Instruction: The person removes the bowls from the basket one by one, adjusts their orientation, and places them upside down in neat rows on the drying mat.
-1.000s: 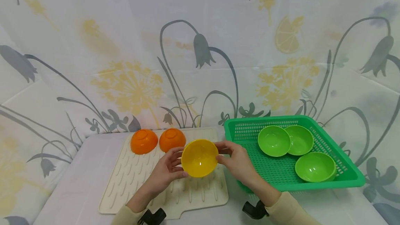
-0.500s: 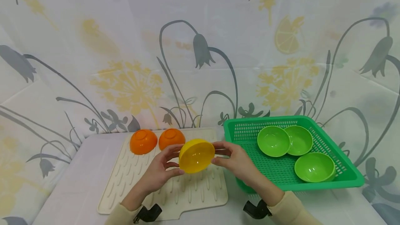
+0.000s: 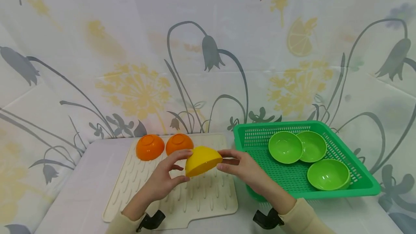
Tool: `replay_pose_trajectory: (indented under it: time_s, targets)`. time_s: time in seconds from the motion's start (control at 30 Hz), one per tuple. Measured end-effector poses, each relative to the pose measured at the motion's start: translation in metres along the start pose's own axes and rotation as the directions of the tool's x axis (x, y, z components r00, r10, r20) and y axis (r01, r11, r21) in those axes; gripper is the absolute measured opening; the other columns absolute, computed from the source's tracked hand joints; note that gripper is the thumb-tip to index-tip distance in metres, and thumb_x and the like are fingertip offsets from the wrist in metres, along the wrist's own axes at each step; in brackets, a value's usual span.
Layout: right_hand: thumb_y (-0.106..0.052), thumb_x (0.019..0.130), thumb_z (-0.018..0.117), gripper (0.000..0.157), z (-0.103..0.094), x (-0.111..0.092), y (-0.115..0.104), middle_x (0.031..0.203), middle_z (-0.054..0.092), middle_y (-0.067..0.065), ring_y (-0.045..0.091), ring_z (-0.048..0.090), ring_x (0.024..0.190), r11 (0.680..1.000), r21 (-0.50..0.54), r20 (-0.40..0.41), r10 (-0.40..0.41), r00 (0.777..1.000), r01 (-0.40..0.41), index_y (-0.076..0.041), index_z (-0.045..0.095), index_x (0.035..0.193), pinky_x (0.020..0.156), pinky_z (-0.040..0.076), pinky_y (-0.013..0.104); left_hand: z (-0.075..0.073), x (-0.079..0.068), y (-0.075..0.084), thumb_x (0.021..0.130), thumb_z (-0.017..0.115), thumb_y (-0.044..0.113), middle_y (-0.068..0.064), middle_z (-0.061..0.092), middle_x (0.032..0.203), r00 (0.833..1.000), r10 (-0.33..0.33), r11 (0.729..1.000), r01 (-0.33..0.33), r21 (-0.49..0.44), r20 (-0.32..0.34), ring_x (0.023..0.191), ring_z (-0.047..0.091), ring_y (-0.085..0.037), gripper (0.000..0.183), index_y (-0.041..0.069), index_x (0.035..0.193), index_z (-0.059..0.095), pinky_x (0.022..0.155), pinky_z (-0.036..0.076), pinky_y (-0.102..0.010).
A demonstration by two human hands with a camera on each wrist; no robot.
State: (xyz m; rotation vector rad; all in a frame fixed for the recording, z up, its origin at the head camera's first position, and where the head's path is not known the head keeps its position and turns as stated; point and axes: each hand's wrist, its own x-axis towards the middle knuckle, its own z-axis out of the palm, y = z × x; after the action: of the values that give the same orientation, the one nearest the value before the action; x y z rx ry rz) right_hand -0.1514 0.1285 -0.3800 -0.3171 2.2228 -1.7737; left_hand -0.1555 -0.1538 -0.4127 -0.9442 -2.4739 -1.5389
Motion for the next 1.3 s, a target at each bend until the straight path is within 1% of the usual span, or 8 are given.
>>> replay_pose_trajectory:
  time_s: [0.2, 0.4, 0.57, 0.7, 0.8, 0.97, 1.13, 1.3]
  targets:
    - [-0.037, 0.094, 0.069, 0.058, -0.001, 0.0, 0.0, 0.137, 0.058, 0.013, 0.031, 0.058, 0.121, 1.0, 0.009, 0.022, 0.01, 1.0, -0.01, -0.002, 0.054, 0.139, 0.098, 0.05, 0.047, 0.002, 0.001, 0.007, 0.079, 0.079, -0.008, 0.0, 0.05, 0.146, 0.994, 0.109, 0.989, -0.112, 0.1, 0.029, 0.125, 0.052, -0.024, 0.068, 0.021, 0.137, 0.059, 0.084, 0.057, -0.033]
    - [-0.037, 0.094, 0.069, 0.06, 0.0, 0.0, -0.001, 0.136, 0.059, 0.014, 0.031, 0.059, 0.121, 0.999, 0.026, 0.029, 0.03, 0.999, -0.031, -0.002, 0.054, 0.14, 0.103, 0.045, 0.052, 0.005, -0.001, 0.013, 0.078, 0.078, -0.011, -0.003, 0.05, 0.146, 0.985, 0.166, 0.98, -0.171, 0.1, 0.054, 0.124, 0.053, -0.026, 0.065, 0.018, 0.135, 0.062, 0.086, 0.057, -0.034]
    - [-0.039, 0.092, 0.072, 0.06, 0.003, 0.001, -0.001, 0.127, 0.065, 0.012, 0.03, 0.062, 0.117, 0.998, 0.009, 0.008, 0.061, 0.998, -0.061, -0.003, 0.057, 0.138, 0.104, 0.041, 0.059, 0.006, -0.001, 0.016, 0.079, 0.077, -0.012, -0.004, 0.05, 0.147, 0.978, 0.205, 0.973, -0.209, 0.095, 0.048, 0.128, 0.052, -0.029, 0.064, 0.017, 0.134, 0.063, 0.09, 0.055, -0.034]
    - [-0.037, 0.091, 0.073, 0.059, 0.003, 0.0, 0.0, 0.125, 0.067, 0.012, 0.028, 0.063, 0.114, 0.998, 0.015, 0.009, 0.06, 0.998, -0.06, -0.003, 0.058, 0.137, 0.104, 0.041, 0.06, 0.006, -0.001, 0.017, 0.08, 0.076, -0.011, -0.005, 0.051, 0.147, 0.972, 0.232, 0.966, -0.235, 0.105, 0.035, 0.129, 0.052, -0.03, 0.062, 0.015, 0.135, 0.063, 0.095, 0.053, -0.036]
    - [-0.036, 0.091, 0.074, 0.059, 0.003, -0.001, 0.0, 0.126, 0.066, 0.012, 0.028, 0.063, 0.114, 0.998, 0.028, 0.017, 0.054, 0.998, -0.054, -0.002, 0.057, 0.137, 0.104, 0.041, 0.058, 0.006, -0.001, 0.016, 0.081, 0.074, -0.01, -0.008, 0.052, 0.145, 0.973, 0.233, 0.969, -0.233, 0.085, 0.01, 0.129, 0.052, -0.031, 0.058, 0.013, 0.134, 0.063, 0.094, 0.053, -0.04]
    - [-0.033, 0.089, 0.076, 0.063, 0.004, -0.002, -0.001, 0.135, 0.06, 0.016, 0.029, 0.062, 0.116, 0.997, 0.053, 0.014, 0.057, 0.998, -0.057, -0.002, 0.055, 0.139, 0.104, 0.043, 0.056, 0.006, -0.002, 0.014, 0.082, 0.071, -0.014, -0.011, 0.052, 0.145, 0.983, 0.18, 0.984, -0.18, -0.002, -0.037, 0.131, 0.051, -0.033, 0.059, 0.006, 0.136, 0.06, 0.093, 0.051, -0.044]
    - [-0.029, 0.087, 0.079, 0.065, 0.01, -0.002, -0.001, 0.141, 0.054, 0.017, 0.034, 0.058, 0.123, 0.997, 0.073, -0.02, 0.043, 0.999, -0.041, -0.002, 0.054, 0.139, 0.098, 0.051, 0.048, 0.004, -0.001, 0.01, 0.084, 0.07, -0.013, -0.011, 0.05, 0.147, 0.988, 0.149, 0.989, -0.15, -0.017, -0.04, 0.133, 0.049, -0.03, 0.061, 0.003, 0.14, 0.056, 0.098, 0.047, -0.038]
    - [-0.021, 0.086, 0.08, 0.063, 0.02, -0.002, 0.002, 0.145, 0.049, 0.019, 0.04, 0.049, 0.131, 0.994, 0.107, -0.076, -0.009, 0.997, 0.017, 0.001, 0.053, 0.138, 0.095, 0.053, 0.043, 0.0, 0.0, 0.005, 0.087, 0.069, -0.007, -0.011, 0.052, 0.146, 0.995, 0.099, 0.994, -0.101, -0.051, -0.029, 0.133, 0.049, -0.028, 0.059, 0.005, 0.143, 0.054, 0.098, 0.048, -0.041]
